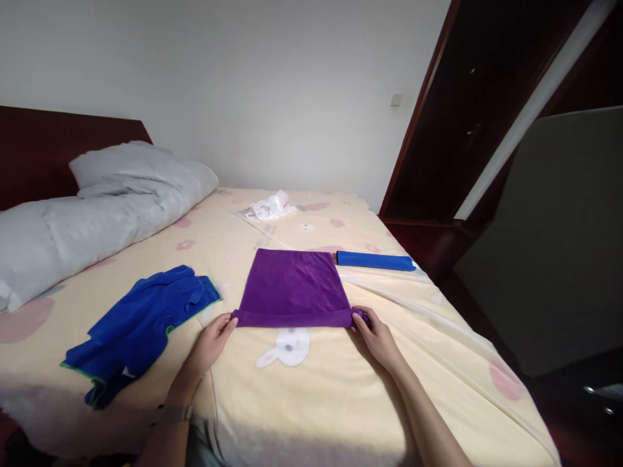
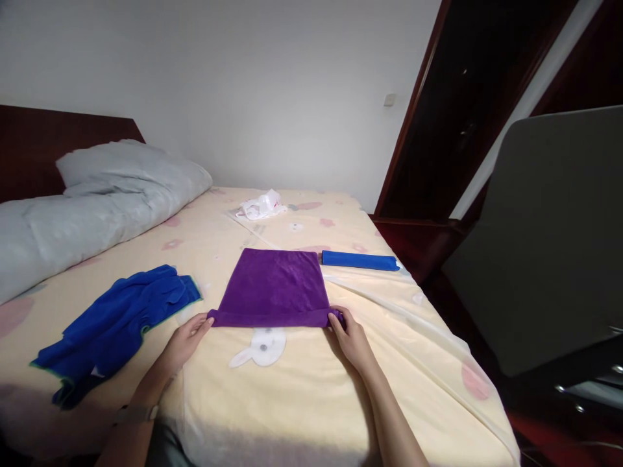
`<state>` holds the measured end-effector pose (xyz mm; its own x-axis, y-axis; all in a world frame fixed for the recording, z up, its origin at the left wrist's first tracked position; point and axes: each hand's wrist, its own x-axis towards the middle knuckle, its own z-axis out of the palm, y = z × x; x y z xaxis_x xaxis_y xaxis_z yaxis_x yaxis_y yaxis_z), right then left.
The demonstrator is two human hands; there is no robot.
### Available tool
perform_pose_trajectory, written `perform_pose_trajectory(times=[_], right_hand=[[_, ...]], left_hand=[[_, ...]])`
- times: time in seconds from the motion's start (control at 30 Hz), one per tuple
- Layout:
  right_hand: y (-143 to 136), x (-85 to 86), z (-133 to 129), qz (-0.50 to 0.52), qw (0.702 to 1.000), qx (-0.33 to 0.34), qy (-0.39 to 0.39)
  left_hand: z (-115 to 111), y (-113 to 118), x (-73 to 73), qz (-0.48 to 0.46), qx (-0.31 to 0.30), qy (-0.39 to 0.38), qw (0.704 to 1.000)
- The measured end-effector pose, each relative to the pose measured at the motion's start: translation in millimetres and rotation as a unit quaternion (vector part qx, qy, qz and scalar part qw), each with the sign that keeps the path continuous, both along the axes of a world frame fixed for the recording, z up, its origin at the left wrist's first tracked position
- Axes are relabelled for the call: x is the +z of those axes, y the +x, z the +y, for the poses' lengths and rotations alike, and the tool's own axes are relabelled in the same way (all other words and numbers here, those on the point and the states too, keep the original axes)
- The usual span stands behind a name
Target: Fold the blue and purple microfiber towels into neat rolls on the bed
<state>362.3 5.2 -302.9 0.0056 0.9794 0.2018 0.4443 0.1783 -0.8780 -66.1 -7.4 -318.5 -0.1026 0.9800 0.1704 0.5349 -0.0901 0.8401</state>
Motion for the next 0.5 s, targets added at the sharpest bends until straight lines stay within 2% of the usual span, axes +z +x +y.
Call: perform_pose_trajectory(times=[0.1,0.27,0.4,0.5], right_hand=[[2,-2.7,3,0.005,1.000,0.010,-0.004],[14,-4.6,-4,-0.059,0.992,0.109,0.013],[22,-5.6,-9,-0.122,0.984,0.115,0.062],[24,-5.4,-11,-0.174,0.971,0.116,0.113]], left_hand=[[0,-1,1.1,0.043,-0.023,0.005,0.999],[-1,-8,4.0,0.117,-0.107,0.036,0.987],[-4,-10,4.4,0.165,-0.110,0.058,0.979],[-6,-10,4.6,0.189,-0.137,0.086,0.969]])
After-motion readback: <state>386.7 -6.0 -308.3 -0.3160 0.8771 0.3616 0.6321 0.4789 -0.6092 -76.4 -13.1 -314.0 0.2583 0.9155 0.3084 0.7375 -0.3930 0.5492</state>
